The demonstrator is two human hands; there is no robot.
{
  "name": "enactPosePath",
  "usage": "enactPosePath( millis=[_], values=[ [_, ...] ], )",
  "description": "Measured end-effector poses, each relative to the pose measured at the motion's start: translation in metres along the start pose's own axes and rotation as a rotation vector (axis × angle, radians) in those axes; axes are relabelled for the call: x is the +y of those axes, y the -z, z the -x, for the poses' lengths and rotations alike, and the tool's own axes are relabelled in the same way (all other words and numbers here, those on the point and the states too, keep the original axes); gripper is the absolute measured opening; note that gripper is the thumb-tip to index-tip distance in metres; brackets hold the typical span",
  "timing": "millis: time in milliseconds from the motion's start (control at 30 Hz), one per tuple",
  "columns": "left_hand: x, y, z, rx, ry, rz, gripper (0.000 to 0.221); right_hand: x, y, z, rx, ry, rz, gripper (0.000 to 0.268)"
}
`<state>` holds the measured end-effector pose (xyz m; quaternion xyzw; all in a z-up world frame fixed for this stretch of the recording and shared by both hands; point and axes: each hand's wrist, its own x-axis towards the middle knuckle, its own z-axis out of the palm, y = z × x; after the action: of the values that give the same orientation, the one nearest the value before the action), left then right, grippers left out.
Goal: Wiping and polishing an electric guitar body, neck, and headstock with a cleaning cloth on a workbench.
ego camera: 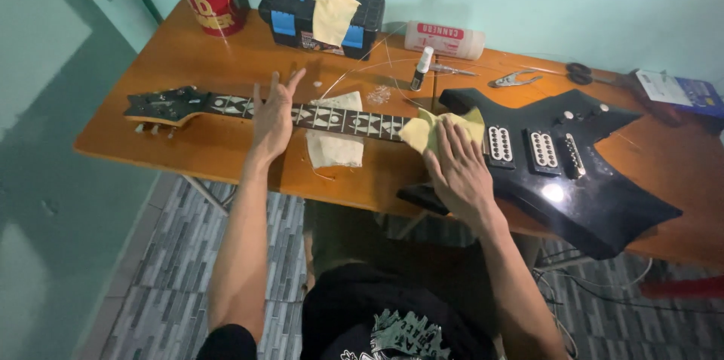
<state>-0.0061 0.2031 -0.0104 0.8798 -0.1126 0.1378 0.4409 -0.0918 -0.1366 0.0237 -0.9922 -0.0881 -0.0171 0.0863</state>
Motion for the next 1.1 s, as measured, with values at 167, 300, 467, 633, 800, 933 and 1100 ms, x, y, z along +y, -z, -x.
enactPosePath(
  millis=[167,300,467,633,800,933,1100],
  values=[
    [-0.006,-0.003,-0.001,-0.048,0.005,-0.003,0.069,-0.001,0.027,0.040,0.019,-0.040,-0.190,0.063],
    [0.001,-0.001,0.000,-0.069,0.020,-0.065,0.071,0.018,0.008,0.004,0.162,-0.172,-0.105,0.063],
    [-0.004,-0.002,-0.002,-0.050,-0.005,-0.036,0.073,0.030,-0.035,-0.013,0.133,-0.177,-0.010,0.073],
    [0.001,-0.003,0.001,-0.007,-0.002,-0.057,0.075,0.017,-0.018,0.020,0.047,-0.123,-0.095,0.073],
    [0.010,0.002,0.001,-0.026,0.017,-0.031,0.078,0.064,-0.066,-0.062,0.149,-0.065,0.104,0.076],
    [0.007,0.002,0.002,-0.014,0.000,0.006,0.080,0.039,-0.050,-0.021,0.198,-0.049,0.139,0.077],
    [0.011,0.003,-0.001,-0.028,0.008,-0.037,0.086,0.028,-0.027,0.019,0.059,-0.046,0.105,0.074]
  ],
)
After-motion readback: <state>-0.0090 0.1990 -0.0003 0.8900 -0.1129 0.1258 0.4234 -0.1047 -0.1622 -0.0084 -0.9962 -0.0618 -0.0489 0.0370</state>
